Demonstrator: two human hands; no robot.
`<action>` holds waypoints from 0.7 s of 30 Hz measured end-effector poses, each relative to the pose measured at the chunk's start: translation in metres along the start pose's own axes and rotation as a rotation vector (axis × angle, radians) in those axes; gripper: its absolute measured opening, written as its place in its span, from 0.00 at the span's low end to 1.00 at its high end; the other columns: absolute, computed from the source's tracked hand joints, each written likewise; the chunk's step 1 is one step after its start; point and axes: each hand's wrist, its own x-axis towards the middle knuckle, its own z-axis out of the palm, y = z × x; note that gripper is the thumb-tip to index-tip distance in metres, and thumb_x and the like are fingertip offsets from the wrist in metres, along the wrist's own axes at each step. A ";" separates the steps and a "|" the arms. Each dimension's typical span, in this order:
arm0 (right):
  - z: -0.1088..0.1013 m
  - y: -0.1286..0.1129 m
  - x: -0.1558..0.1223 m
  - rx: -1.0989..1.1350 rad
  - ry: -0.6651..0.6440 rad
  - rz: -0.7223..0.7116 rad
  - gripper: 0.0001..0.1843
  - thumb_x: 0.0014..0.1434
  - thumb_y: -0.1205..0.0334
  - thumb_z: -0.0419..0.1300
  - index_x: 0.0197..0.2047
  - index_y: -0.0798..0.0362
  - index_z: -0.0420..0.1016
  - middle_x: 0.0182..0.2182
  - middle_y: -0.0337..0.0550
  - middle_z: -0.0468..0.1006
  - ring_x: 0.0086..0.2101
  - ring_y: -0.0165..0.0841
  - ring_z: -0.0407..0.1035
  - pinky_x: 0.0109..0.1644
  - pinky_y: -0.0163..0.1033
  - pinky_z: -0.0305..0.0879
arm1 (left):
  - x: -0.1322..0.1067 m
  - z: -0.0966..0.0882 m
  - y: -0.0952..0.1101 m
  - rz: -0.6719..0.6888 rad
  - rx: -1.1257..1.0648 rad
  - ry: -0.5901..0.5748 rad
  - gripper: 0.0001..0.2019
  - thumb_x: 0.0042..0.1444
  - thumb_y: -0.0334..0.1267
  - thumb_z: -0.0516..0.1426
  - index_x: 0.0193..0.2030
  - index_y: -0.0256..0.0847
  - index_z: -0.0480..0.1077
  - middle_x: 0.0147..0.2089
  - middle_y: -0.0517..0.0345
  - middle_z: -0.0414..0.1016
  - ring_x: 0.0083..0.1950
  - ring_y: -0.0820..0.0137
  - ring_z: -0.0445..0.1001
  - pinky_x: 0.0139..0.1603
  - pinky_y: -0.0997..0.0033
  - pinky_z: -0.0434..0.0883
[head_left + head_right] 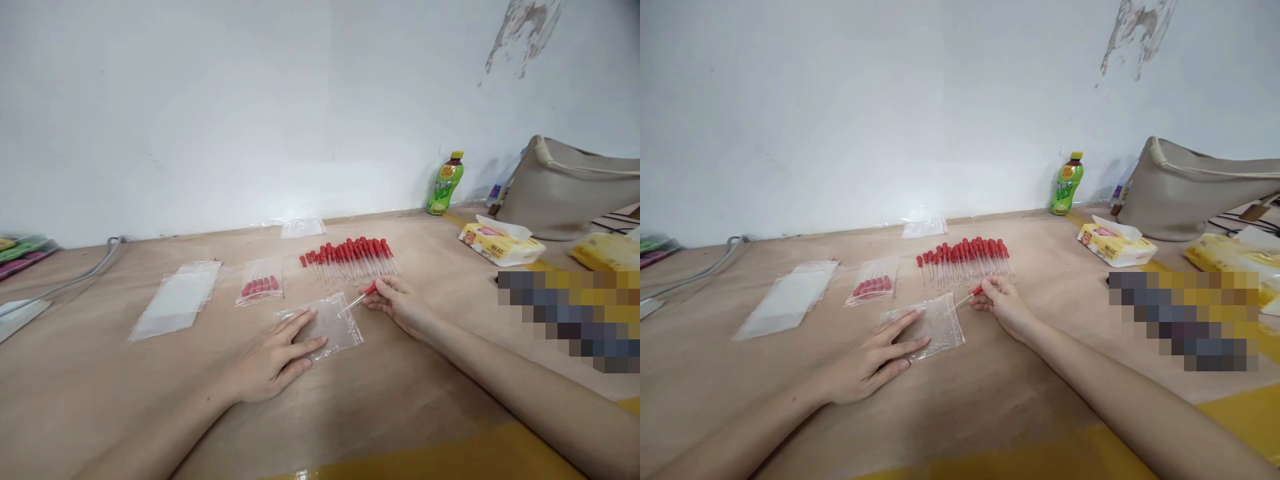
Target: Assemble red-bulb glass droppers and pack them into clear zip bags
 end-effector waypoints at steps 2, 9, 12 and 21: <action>-0.005 -0.003 -0.002 -0.123 -0.128 0.030 0.16 0.46 0.51 0.62 0.31 0.53 0.63 0.27 0.39 0.74 0.25 0.26 0.68 0.32 0.35 0.65 | 0.001 -0.001 0.000 0.000 0.014 -0.012 0.20 0.62 0.40 0.44 0.61 0.55 0.52 0.68 0.62 0.33 0.66 0.58 0.39 0.62 0.50 0.48; -0.011 -0.009 -0.006 -0.524 -0.375 -0.068 0.17 0.43 0.53 0.64 0.32 0.57 0.70 0.22 0.35 0.70 0.23 0.24 0.61 0.26 0.31 0.57 | 0.002 0.001 -0.002 0.042 0.046 -0.030 0.22 0.62 0.38 0.44 0.62 0.56 0.48 0.67 0.62 0.38 0.66 0.60 0.41 0.62 0.49 0.47; -0.005 -0.009 -0.009 -0.622 -0.380 -0.090 0.17 0.42 0.54 0.65 0.33 0.56 0.71 0.20 0.33 0.67 0.21 0.23 0.58 0.24 0.30 0.54 | 0.003 0.001 -0.002 0.047 0.056 -0.037 0.21 0.62 0.38 0.44 0.62 0.55 0.48 0.67 0.61 0.38 0.66 0.60 0.41 0.63 0.50 0.46; 0.008 0.004 -0.009 -0.795 -0.422 -0.378 0.11 0.50 0.55 0.60 0.34 0.52 0.77 0.30 0.40 0.69 0.28 0.26 0.61 0.31 0.33 0.57 | 0.005 0.000 0.000 0.071 0.043 -0.030 0.22 0.62 0.38 0.45 0.62 0.54 0.49 0.67 0.60 0.40 0.66 0.60 0.41 0.63 0.50 0.46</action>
